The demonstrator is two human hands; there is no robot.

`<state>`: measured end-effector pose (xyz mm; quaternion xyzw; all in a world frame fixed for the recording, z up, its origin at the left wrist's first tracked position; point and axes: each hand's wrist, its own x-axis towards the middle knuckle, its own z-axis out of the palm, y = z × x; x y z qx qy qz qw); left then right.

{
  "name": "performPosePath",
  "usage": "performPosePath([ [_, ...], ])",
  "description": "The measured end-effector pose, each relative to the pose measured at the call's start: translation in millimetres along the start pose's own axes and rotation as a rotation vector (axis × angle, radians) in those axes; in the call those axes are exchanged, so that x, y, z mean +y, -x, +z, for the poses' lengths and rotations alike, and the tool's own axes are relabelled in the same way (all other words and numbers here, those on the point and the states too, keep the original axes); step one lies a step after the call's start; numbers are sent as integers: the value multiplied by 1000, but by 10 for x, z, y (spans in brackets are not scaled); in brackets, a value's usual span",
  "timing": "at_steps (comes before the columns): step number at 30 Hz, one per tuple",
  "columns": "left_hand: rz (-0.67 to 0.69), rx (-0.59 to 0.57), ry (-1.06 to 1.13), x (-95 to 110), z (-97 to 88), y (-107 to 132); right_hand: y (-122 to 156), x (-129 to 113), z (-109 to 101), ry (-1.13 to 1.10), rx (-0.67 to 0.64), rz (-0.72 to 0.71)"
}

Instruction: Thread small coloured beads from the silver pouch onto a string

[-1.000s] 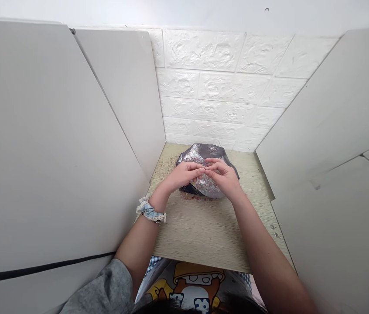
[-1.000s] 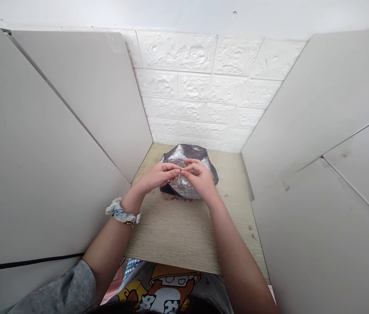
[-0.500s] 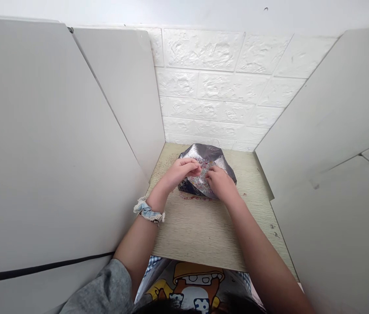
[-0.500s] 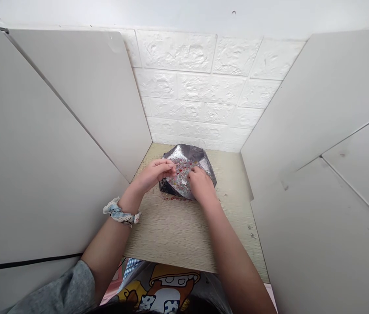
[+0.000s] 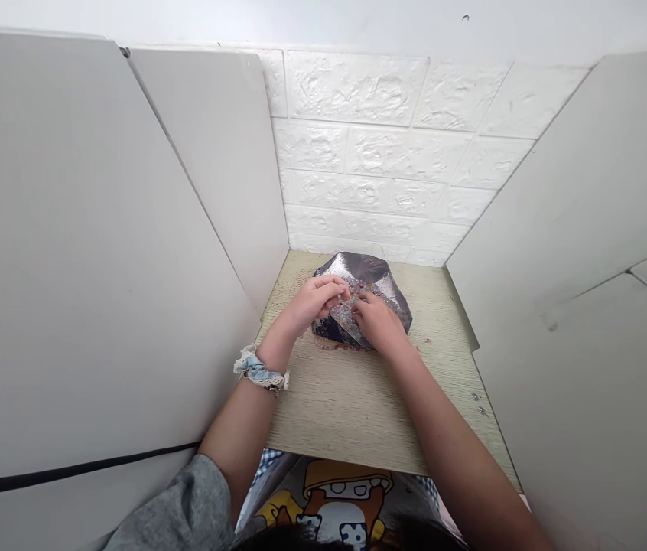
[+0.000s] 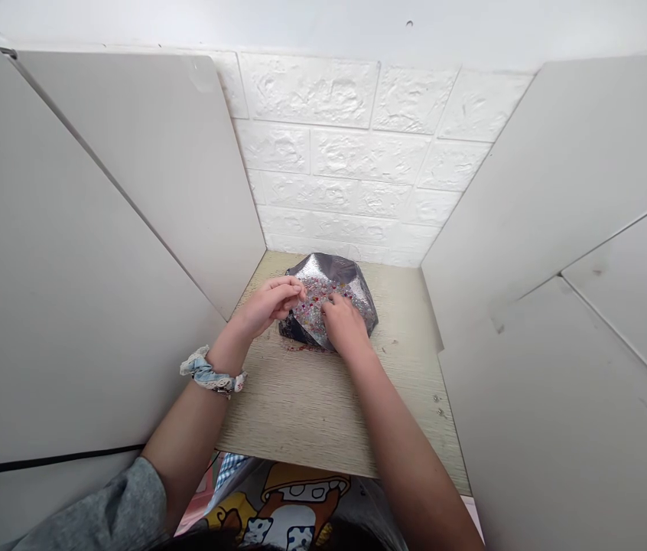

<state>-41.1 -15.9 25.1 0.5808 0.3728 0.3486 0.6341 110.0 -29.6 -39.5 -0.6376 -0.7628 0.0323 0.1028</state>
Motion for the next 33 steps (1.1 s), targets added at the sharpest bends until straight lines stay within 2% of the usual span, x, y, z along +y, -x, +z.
performPosePath([
  [8, -44, 16, -136, 20, 42, -20, -8, 8, 26, -56, -7, -17],
  [14, -10, 63, -313, -24, 42, -40, -23, 4, 27, -132, 34, -38],
  [17, -1, 70, -342, -33, 40, -43, -26, -7, -30, -375, 146, 2],
  [20, 20, 76, -355, -47, 33, -55, -27, -23, -114, -790, 260, 108],
  [22, 46, 76, -350, -65, 26, -68, -29, -34, -151, -1099, 272, 148],
  [25, 67, 66, -354, -86, 18, -81, -31, -45, -153, -1470, 209, 137],
  [28, 78, 33, -371, -81, 20, -77, -35, -55, -122, -1653, 144, 119],
  [33, 104, -15, -387, -62, 26, -61, -38, -75, -106, -1757, 103, 128],
])
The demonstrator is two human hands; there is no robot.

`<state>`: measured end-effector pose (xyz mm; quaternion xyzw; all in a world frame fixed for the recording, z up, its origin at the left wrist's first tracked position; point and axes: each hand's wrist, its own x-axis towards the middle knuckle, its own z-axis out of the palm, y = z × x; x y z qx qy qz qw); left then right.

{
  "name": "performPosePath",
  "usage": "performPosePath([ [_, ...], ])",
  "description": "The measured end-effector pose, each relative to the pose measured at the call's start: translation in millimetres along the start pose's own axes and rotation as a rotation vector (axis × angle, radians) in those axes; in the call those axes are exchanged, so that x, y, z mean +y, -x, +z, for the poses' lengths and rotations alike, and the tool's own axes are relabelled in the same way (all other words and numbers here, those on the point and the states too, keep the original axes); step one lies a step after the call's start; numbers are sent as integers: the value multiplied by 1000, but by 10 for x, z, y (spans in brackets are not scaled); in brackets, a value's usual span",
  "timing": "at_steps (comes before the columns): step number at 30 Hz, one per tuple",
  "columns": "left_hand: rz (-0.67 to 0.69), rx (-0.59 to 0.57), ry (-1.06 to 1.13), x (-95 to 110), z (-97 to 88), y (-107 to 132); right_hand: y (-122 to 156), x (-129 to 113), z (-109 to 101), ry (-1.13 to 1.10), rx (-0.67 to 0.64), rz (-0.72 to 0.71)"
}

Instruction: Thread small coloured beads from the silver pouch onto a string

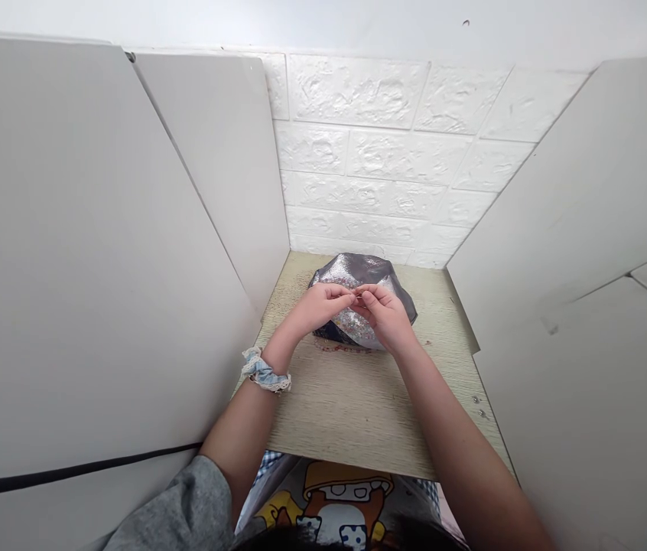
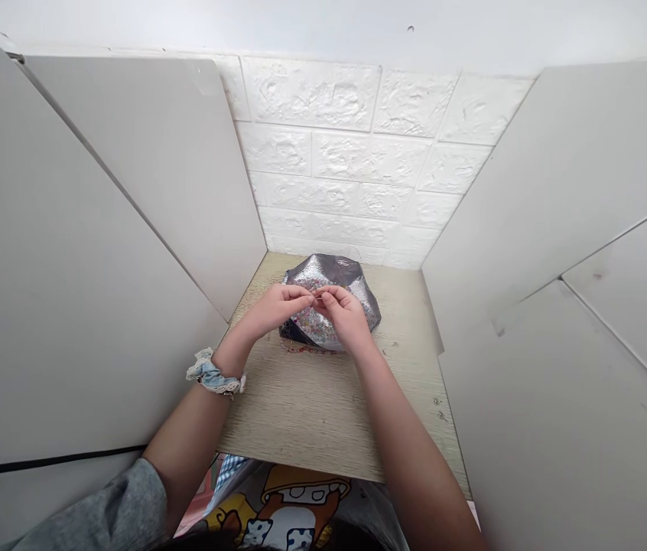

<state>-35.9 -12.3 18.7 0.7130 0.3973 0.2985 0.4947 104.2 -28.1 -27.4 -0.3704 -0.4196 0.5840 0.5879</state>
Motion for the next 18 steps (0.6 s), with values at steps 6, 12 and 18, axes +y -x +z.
performPosePath([
  [6, -4, 1, 6, -1, -6, 12, 23, -32, 11, -65, -28, 7],
  [12, -13, 4, 10, 16, -2, 24, 42, -54, 22, -92, -43, 7],
  [18, -6, 15, -17, 25, -3, 30, 51, -60, 27, -114, -44, 10],
])
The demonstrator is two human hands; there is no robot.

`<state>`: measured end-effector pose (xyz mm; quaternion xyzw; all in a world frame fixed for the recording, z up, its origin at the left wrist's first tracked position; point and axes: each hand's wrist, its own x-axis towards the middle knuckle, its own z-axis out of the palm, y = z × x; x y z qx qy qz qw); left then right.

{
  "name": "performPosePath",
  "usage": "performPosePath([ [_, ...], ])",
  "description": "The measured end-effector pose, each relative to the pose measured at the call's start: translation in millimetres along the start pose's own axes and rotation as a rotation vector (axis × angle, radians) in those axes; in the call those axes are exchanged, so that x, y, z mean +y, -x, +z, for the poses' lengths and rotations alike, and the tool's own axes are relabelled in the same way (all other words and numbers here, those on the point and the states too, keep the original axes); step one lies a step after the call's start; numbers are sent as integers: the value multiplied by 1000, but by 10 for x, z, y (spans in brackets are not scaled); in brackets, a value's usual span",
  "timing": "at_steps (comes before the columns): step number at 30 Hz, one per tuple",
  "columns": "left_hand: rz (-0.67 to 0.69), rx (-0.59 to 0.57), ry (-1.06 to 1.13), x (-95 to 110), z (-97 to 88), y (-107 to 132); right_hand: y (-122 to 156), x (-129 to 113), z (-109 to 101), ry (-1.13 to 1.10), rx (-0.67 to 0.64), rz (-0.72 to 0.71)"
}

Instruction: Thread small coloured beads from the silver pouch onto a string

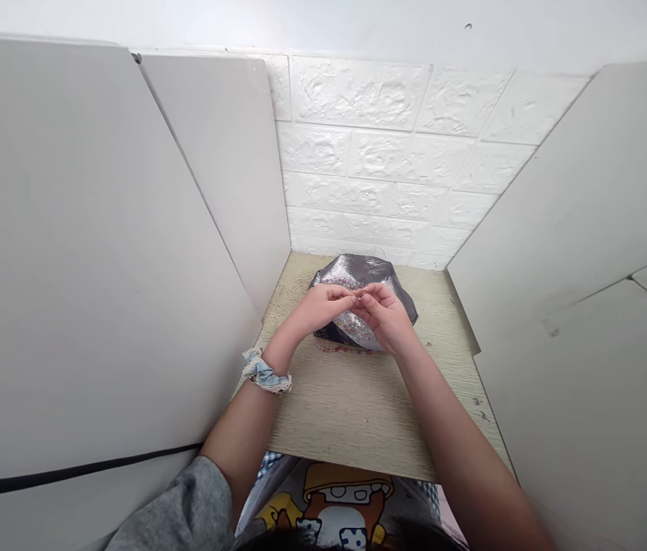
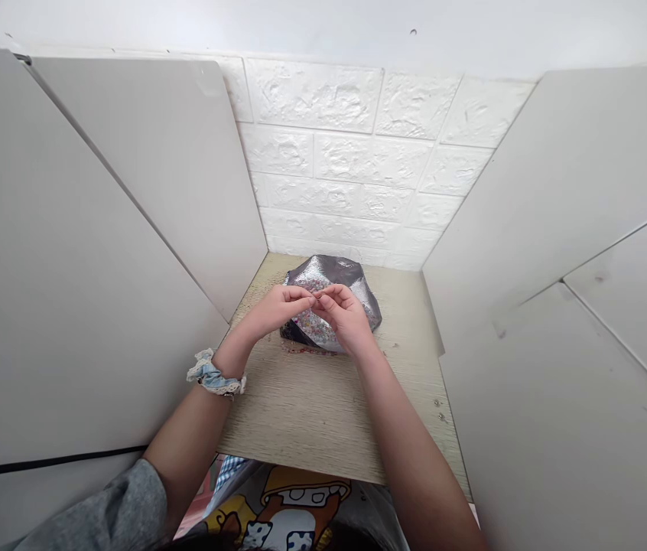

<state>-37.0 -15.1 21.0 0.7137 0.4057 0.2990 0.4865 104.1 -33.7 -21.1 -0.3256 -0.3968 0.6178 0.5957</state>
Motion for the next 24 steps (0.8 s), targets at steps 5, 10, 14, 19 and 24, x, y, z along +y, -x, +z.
performPosePath([
  [5, 12, 2, -8, 19, -1, 8, 1, 4, 13, -31, -12, -2],
  [10, 5, 14, -47, -13, -5, -6, -6, -62, -40, 306, 82, -33],
  [14, 1, 47, -49, -44, -11, -21, -33, -51, -196, 1108, 192, -176],
  [19, -10, 74, -38, -51, -9, -27, -34, 69, -295, 1662, 50, -55],
  [24, 2, 86, -48, -63, -9, -28, -7, 103, -191, 1763, -29, -112],
])
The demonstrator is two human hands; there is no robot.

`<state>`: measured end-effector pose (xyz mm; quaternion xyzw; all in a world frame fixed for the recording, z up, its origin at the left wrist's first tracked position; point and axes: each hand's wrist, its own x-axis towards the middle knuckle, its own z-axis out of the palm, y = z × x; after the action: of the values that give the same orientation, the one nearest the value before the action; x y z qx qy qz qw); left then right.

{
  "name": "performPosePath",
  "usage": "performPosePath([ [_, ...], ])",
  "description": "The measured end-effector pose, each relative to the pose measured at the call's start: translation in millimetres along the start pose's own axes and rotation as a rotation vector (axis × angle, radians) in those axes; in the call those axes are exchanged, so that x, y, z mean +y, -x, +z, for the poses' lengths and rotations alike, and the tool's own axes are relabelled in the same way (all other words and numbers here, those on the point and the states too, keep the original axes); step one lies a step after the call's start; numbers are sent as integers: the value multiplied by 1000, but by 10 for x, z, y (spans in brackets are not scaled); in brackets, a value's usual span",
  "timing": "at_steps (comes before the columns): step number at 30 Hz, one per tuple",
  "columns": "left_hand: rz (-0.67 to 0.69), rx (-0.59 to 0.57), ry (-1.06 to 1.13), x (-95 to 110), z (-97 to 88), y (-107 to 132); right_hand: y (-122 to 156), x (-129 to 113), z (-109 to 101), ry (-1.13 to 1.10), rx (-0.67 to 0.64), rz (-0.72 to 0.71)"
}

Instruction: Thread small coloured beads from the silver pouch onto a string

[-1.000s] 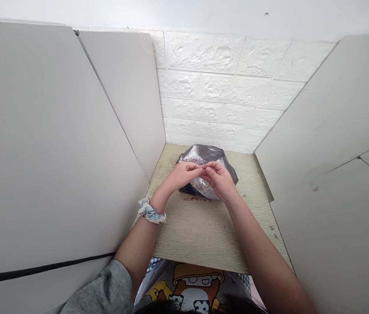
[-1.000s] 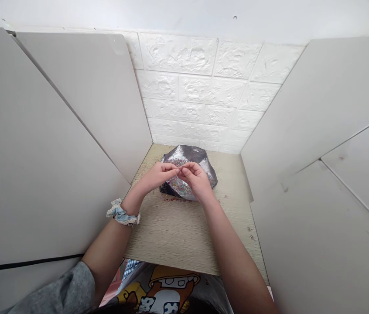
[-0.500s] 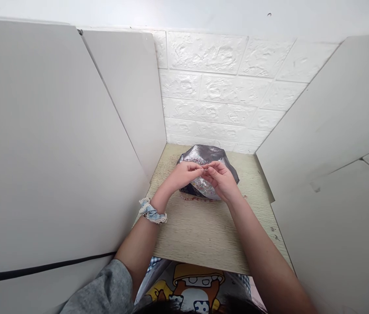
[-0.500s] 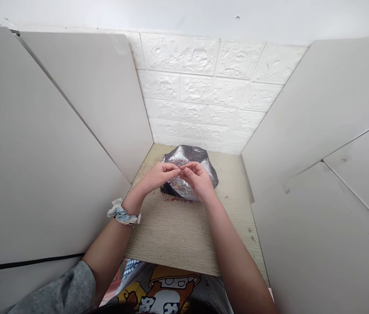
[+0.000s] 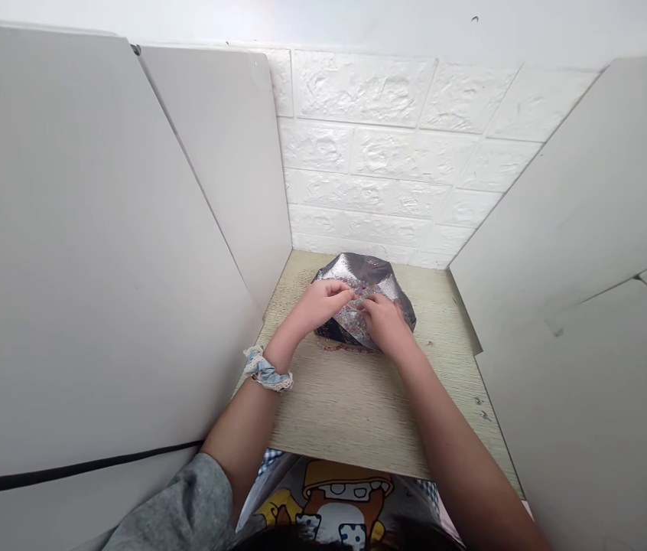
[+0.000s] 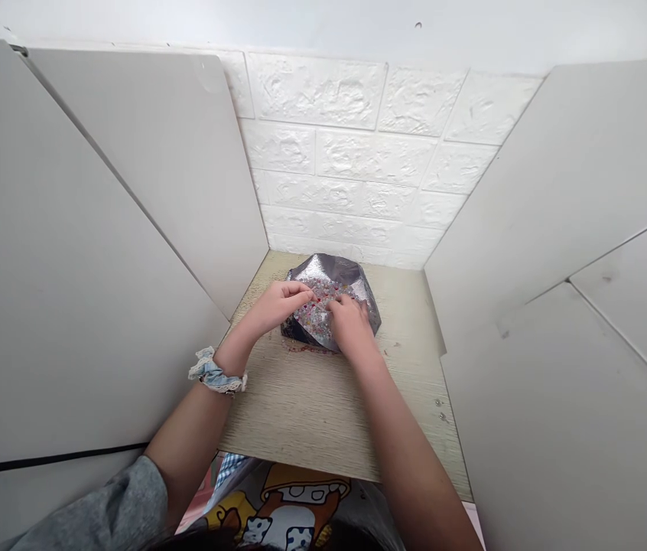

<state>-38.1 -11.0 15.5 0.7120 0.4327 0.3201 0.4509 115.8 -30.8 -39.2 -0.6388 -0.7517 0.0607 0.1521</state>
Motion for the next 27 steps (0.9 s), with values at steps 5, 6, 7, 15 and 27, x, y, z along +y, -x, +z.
performPosePath([
  [5, 8, 15, -11, -18, -8, -10, -5, -69, 52, -1, 13, -45],
  [6, 8, 19, -11, -20, -9, -13, -8, -70, 69, 1, 11, -52],
  [7, 7, 22, -12, -19, -9, -16, -11, -68, 86, 5, 9, -57],
  [15, 1, 19, -31, 22, 9, -6, -28, -83, 119, 35, 6, -46],
  [27, -5, -9, -57, 13, -3, -3, -60, -108, -80, -901, 94, 134],
])
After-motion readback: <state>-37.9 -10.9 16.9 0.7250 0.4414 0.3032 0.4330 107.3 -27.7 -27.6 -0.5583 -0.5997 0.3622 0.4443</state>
